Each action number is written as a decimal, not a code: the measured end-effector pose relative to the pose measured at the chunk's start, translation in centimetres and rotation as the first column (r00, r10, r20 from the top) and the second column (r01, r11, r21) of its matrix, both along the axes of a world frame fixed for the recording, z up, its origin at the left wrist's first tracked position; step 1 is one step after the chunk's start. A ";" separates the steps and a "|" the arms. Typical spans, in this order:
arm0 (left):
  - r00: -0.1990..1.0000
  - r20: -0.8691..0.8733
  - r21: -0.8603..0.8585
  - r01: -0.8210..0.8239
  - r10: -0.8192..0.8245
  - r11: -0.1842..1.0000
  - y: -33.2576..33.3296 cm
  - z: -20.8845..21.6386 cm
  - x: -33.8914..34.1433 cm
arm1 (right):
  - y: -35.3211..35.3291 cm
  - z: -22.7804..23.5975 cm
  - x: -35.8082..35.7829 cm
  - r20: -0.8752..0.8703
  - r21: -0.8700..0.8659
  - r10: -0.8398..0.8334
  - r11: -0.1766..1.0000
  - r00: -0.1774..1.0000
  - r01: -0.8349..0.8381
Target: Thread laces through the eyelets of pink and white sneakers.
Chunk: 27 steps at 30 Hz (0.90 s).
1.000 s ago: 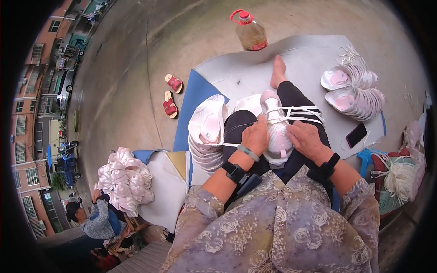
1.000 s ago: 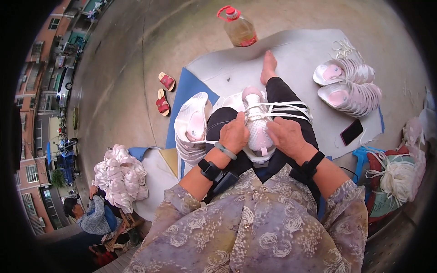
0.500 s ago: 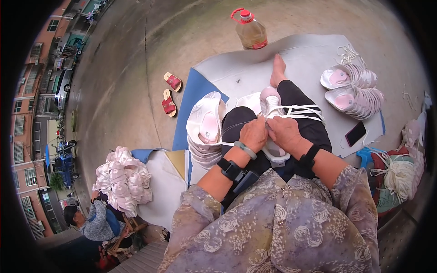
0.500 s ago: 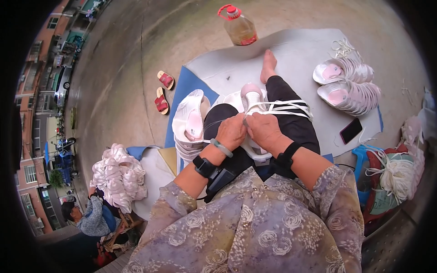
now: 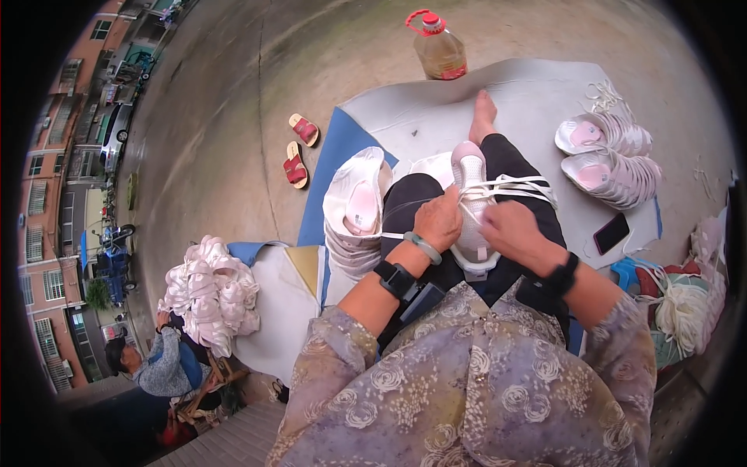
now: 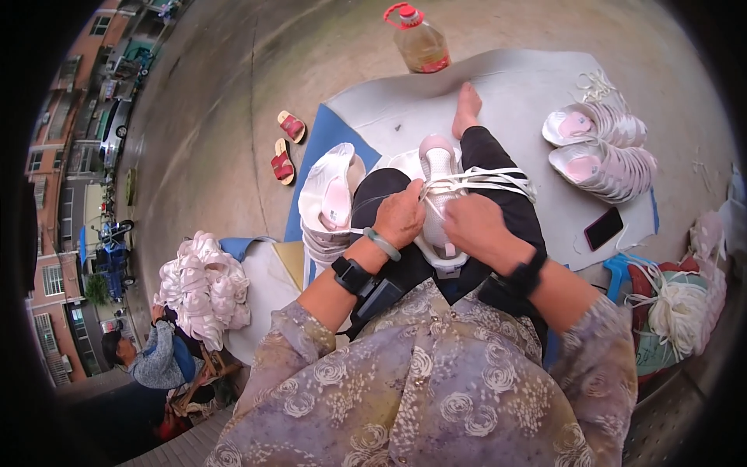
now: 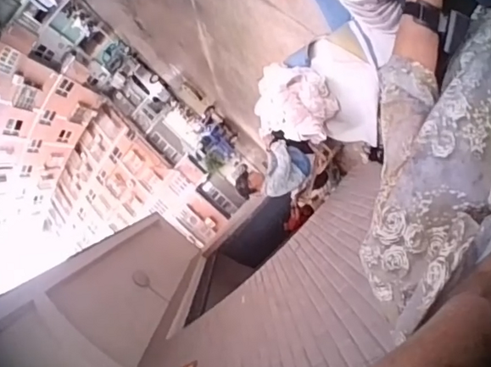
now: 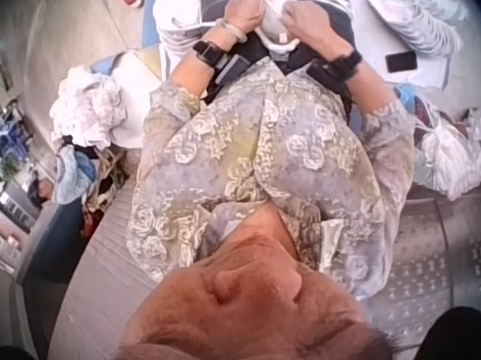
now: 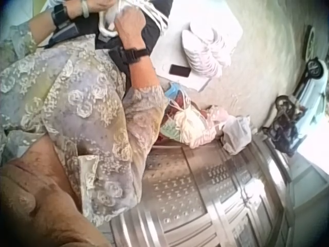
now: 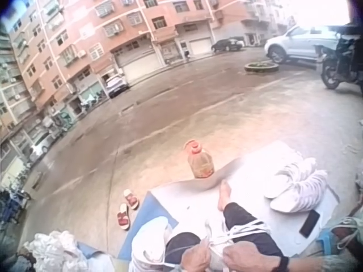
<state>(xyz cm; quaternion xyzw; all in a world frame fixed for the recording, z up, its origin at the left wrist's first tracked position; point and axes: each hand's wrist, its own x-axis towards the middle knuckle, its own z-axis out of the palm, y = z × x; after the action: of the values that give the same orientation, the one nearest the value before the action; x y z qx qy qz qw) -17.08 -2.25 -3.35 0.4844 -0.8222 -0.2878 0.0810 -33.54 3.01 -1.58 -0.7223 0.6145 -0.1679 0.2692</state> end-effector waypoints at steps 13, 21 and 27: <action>0.993 -0.043 0.306 -0.088 0.106 0.948 -0.7 0.7 0.3 | 24.0 -6.4 -25.4 -0.461 0.349 -0.196 0.857 0.865 0.380; 0.990 -0.097 -0.182 -0.118 0.102 0.976 1.3 0.8 -1.8 | 6.1 -1.8 -10.2 0.191 -0.150 -0.187 0.965 0.964 0.217; 0.988 -0.134 -0.337 -0.114 0.073 0.935 1.0 0.6 -3.5 | 0.6 -1.7 -3.0 -0.047 -0.012 -0.006 1.000 0.999 0.005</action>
<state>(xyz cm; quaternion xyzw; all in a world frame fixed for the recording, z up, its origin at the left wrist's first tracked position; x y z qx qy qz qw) -20.62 -1.29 -2.79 0.4833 -0.8295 -0.1642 0.2268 -36.59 3.65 -3.23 -0.7259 0.6217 -0.1552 0.2501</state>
